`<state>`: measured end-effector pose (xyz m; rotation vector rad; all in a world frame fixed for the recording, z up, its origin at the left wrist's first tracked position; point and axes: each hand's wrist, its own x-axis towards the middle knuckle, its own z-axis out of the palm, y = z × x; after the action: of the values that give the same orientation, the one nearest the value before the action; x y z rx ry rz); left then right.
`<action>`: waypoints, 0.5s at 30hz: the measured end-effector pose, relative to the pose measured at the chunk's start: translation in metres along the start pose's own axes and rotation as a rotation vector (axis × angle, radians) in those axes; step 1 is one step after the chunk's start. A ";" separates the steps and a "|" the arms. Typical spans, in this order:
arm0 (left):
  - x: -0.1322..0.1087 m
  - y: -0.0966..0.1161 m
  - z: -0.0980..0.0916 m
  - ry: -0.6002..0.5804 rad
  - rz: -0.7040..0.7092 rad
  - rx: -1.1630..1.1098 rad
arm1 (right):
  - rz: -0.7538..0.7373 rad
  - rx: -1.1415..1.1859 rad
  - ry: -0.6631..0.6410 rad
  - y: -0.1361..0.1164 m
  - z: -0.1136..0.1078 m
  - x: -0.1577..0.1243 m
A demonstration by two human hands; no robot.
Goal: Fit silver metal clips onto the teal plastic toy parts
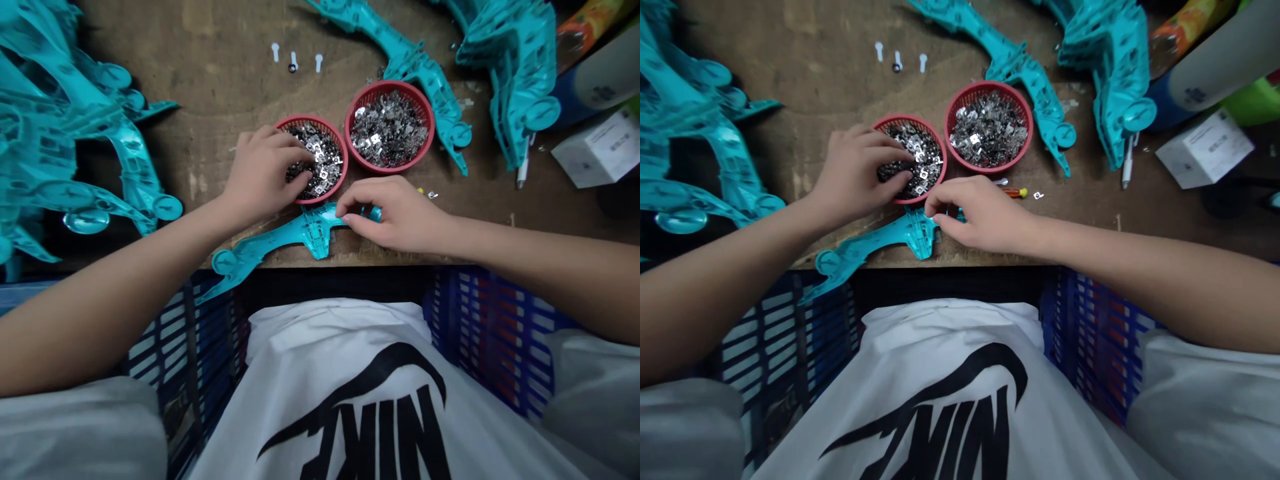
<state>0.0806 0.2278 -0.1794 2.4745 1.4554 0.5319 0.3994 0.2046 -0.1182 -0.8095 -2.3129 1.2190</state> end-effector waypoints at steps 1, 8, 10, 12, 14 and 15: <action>0.001 0.000 0.001 0.004 -0.005 -0.003 | -0.005 0.002 -0.012 0.000 0.001 0.000; 0.003 0.007 0.000 -0.051 -0.092 0.017 | -0.051 0.009 -0.115 -0.002 0.004 0.000; 0.004 0.007 -0.001 -0.048 -0.104 -0.003 | -0.058 0.007 -0.139 -0.002 0.004 -0.001; 0.005 0.007 -0.003 -0.046 -0.109 -0.031 | -0.066 0.001 -0.162 -0.002 0.004 -0.001; 0.006 0.006 -0.006 -0.067 -0.116 -0.057 | -0.071 -0.008 -0.176 -0.002 0.004 -0.001; 0.007 0.005 -0.007 -0.080 -0.121 -0.067 | -0.073 -0.012 -0.181 -0.001 0.004 -0.001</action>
<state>0.0848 0.2312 -0.1696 2.3119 1.5183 0.4455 0.3976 0.2012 -0.1192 -0.6354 -2.4712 1.2950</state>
